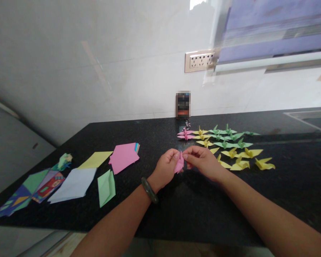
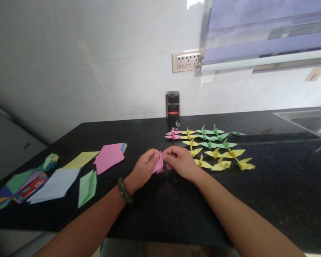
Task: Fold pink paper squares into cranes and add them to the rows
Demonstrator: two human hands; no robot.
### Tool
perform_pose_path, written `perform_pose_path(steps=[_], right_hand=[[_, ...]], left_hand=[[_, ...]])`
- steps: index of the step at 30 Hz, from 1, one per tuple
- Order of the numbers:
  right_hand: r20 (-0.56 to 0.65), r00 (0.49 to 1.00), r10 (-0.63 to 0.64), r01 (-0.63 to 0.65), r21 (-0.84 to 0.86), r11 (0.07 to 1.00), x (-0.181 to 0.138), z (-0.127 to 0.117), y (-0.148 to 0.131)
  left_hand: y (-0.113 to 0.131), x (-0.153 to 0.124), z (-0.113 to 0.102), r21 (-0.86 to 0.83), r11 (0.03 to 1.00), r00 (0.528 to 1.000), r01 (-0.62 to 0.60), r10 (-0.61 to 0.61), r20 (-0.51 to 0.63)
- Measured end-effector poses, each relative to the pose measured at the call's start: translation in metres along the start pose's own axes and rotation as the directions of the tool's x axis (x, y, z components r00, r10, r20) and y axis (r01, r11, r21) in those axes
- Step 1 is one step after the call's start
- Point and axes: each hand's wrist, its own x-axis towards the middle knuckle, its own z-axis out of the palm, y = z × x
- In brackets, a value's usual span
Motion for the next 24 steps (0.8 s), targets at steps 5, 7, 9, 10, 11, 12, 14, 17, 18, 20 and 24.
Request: perform_pose_path(steps=[5,7,9,10,11,12,14,17,18,20,24], right_hand=[[0.051,0.998,0.029,-0.033,0.09,0.995,-0.0004,-0.0006,0.0001],[0.058,0.998,0.036,-0.043,0.121,0.992,-0.0002,-0.0003,0.0002],[0.061,0.997,0.044,-0.052,0.143,0.988,0.0,0.0001,0.0006],[0.062,0.997,0.047,-0.056,0.151,0.987,0.0,0.0002,0.0008],[0.063,0.997,0.05,-0.06,0.158,0.986,0.0,0.0003,0.0011],[0.064,0.997,0.052,-0.062,0.162,0.985,0.0,0.0005,0.0013],[0.067,0.996,0.055,-0.065,0.162,0.985,0.0,0.0007,0.0016],[0.066,0.996,0.063,-0.072,0.14,0.987,-0.0001,0.0009,0.0013],[0.064,0.996,0.069,-0.076,0.125,0.989,-0.0002,0.0008,0.0011],[0.054,0.996,0.077,-0.081,0.077,0.994,-0.0002,0.0004,0.0009],[0.048,0.999,0.023,-0.022,-0.01,1.0,0.0,-0.0017,0.0015]], left_hand=[[0.0009,-0.0003,-0.0024,0.09,0.996,1.0,-0.005,0.006,-0.002],[0.0002,0.0,-0.003,0.092,0.996,1.0,-0.005,0.004,0.005],[-0.0002,0.0001,-0.0032,0.081,0.997,1.0,-0.007,0.006,0.012],[-0.0001,0.0,-0.0031,0.071,0.997,1.0,-0.007,0.006,0.014],[0.0001,-0.0001,-0.0028,0.059,0.998,1.0,-0.006,0.005,0.015],[0.0005,-0.0002,-0.0025,0.048,0.999,1.0,-0.005,0.004,0.017],[0.0011,-0.0003,-0.0019,0.034,0.999,1.0,-0.002,0.001,0.022],[0.0005,0.0003,-0.0015,0.038,0.999,1.0,0.0,-0.001,0.027],[-0.0003,0.0006,-0.0016,0.048,0.999,1.0,-0.001,-0.001,0.028],[-0.0024,0.0011,-0.0021,0.082,0.997,1.0,-0.007,0.004,0.028],[-0.0069,0.0013,-0.0033,0.178,0.984,0.999,-0.024,0.017,0.044]])
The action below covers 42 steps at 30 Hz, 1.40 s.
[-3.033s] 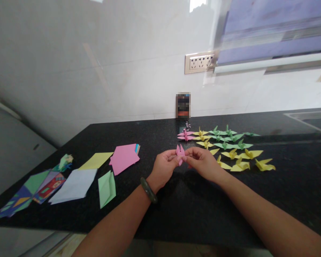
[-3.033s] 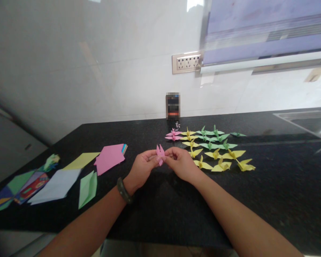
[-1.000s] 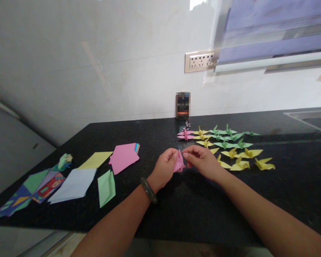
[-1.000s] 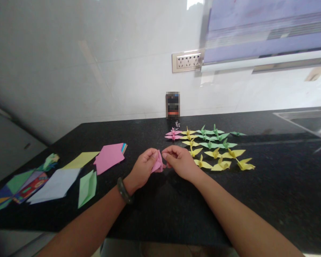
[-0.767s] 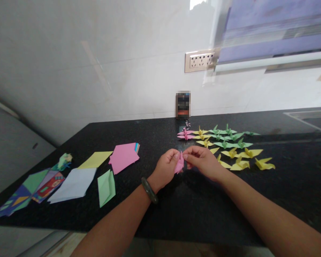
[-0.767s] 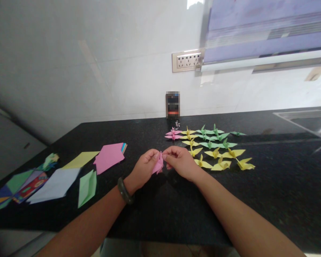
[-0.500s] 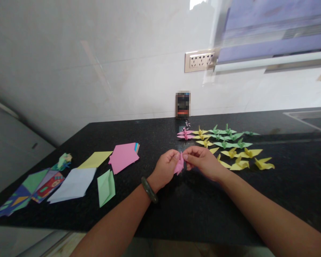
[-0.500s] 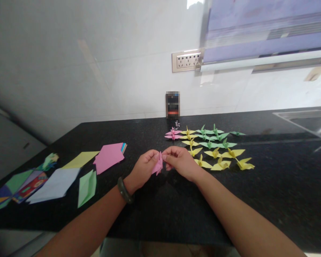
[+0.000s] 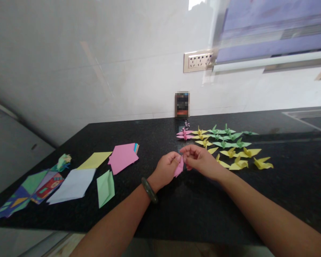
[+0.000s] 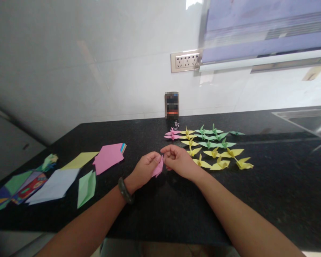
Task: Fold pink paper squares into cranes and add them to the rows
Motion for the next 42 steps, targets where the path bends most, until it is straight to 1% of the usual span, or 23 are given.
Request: perform_pose_path(steps=[3,6,8,10,13,15,17,19,21,23,24,26,30,32,37,42], right_hand=[[0.021,0.998,-0.065,0.067,-0.121,0.99,0.001,-0.002,0.001],[0.026,0.996,-0.08,0.084,-0.242,0.967,0.001,-0.004,0.001],[0.046,0.997,-0.064,0.074,-0.269,0.96,0.001,-0.005,0.001],[0.092,0.994,-0.053,0.078,-0.291,0.953,0.0,-0.007,0.0],[0.167,0.982,-0.09,0.143,-0.34,0.929,-0.002,-0.01,0.0],[0.188,0.973,-0.132,0.195,-0.377,0.905,-0.003,-0.012,0.0],[0.164,0.972,-0.169,0.223,-0.41,0.884,-0.003,-0.012,0.0],[0.108,0.972,-0.209,0.236,-0.43,0.871,-0.002,-0.012,0.0],[0.055,0.965,-0.256,0.255,-0.431,0.866,-0.002,-0.011,0.001],[0.016,0.95,-0.311,0.285,-0.442,0.85,-0.001,-0.01,0.001],[0.0,0.94,-0.34,0.302,-0.458,0.836,-0.001,-0.009,0.001],[-0.019,0.917,-0.399,0.335,-0.507,0.794,-0.002,-0.008,0.0],[0.015,0.881,-0.473,0.395,-0.574,0.718,-0.004,-0.005,-0.003],[0.03,0.868,-0.495,0.416,-0.589,0.693,-0.005,-0.004,-0.005],[0.02,0.834,-0.551,0.44,-0.626,0.643,-0.006,0.0,-0.005],[0.07,0.794,-0.604,0.484,-0.673,0.559,-0.008,0.002,-0.005]], left_hand=[[-0.002,0.0,0.0,0.031,0.999,1.0,0.005,-0.006,0.012],[-0.001,0.001,0.0,0.041,0.999,1.0,0.023,-0.024,0.021],[0.0,0.0,0.0,0.044,0.999,0.999,0.032,-0.033,0.024],[0.001,0.0,0.0,0.046,0.998,0.999,0.032,-0.034,0.03],[0.002,-0.001,0.0,0.047,0.999,0.999,0.021,-0.023,0.04],[0.001,-0.001,0.0,0.026,0.999,0.999,0.031,-0.032,0.036],[0.0,0.0,0.0,-0.036,0.997,0.998,0.063,-0.062,0.014],[0.001,0.001,0.001,-0.161,0.981,0.994,0.108,-0.109,0.003],[0.002,0.0,0.001,-0.332,0.928,0.985,0.171,-0.167,0.04],[0.005,-0.001,0.001,-0.471,0.846,0.968,0.251,-0.227,0.108],[0.006,-0.001,0.001,-0.51,0.812,0.958,0.285,-0.253,0.133],[0.009,-0.003,0.0,-0.547,0.774,0.947,0.32,-0.286,0.148],[0.01,-0.003,0.0,-0.599,0.744,0.952,0.297,-0.279,0.125],[0.008,-0.003,0.001,-0.64,0.716,0.958,0.277,-0.256,0.129],[0.005,-0.002,0.003,-0.724,0.644,0.967,0.25,-0.204,0.152],[0.005,-0.001,0.004,-0.752,0.612,0.967,0.246,-0.209,0.146]])
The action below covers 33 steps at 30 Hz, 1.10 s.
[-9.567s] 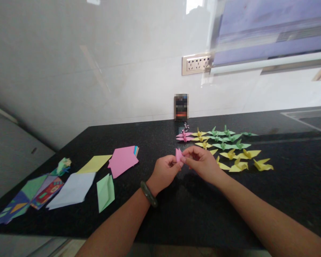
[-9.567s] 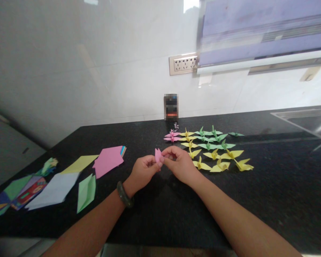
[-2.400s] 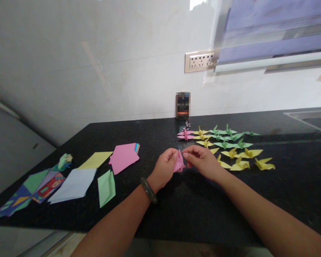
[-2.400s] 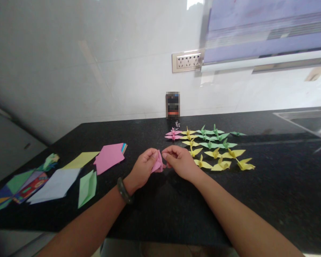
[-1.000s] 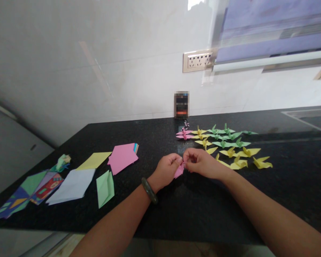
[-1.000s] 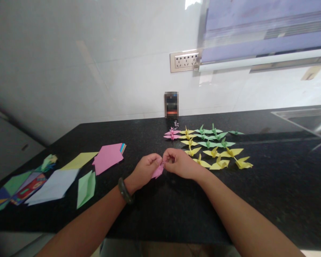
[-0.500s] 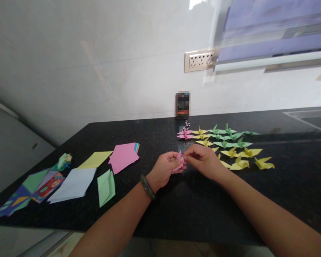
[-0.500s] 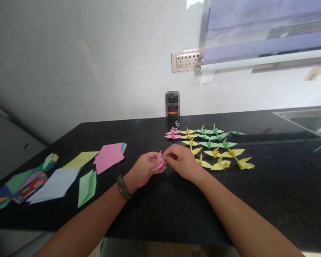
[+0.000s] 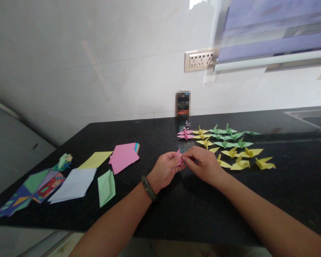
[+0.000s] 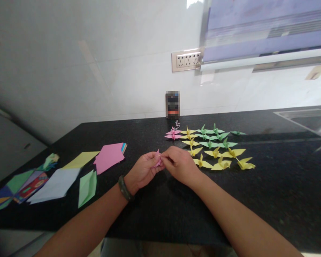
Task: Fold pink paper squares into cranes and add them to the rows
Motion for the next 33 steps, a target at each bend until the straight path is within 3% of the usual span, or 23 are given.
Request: perform_pose_path(steps=[21,27,33], right_hand=[[0.003,0.999,-0.034,0.034,-0.018,0.999,-0.0006,0.0035,-0.0036],[0.006,1.0,0.001,-0.001,0.002,1.0,-0.0027,0.0052,-0.0028],[-0.053,0.99,0.132,-0.133,-0.011,0.991,-0.0024,0.0037,-0.0056]], left_hand=[[-0.0015,0.0014,0.0014,-0.048,0.996,0.996,-0.076,0.074,-0.041],[0.0012,0.002,-0.0002,-0.019,0.995,0.993,-0.098,0.096,-0.063],[0.0037,0.0009,-0.0009,0.047,0.996,0.992,-0.076,0.08,-0.095]])
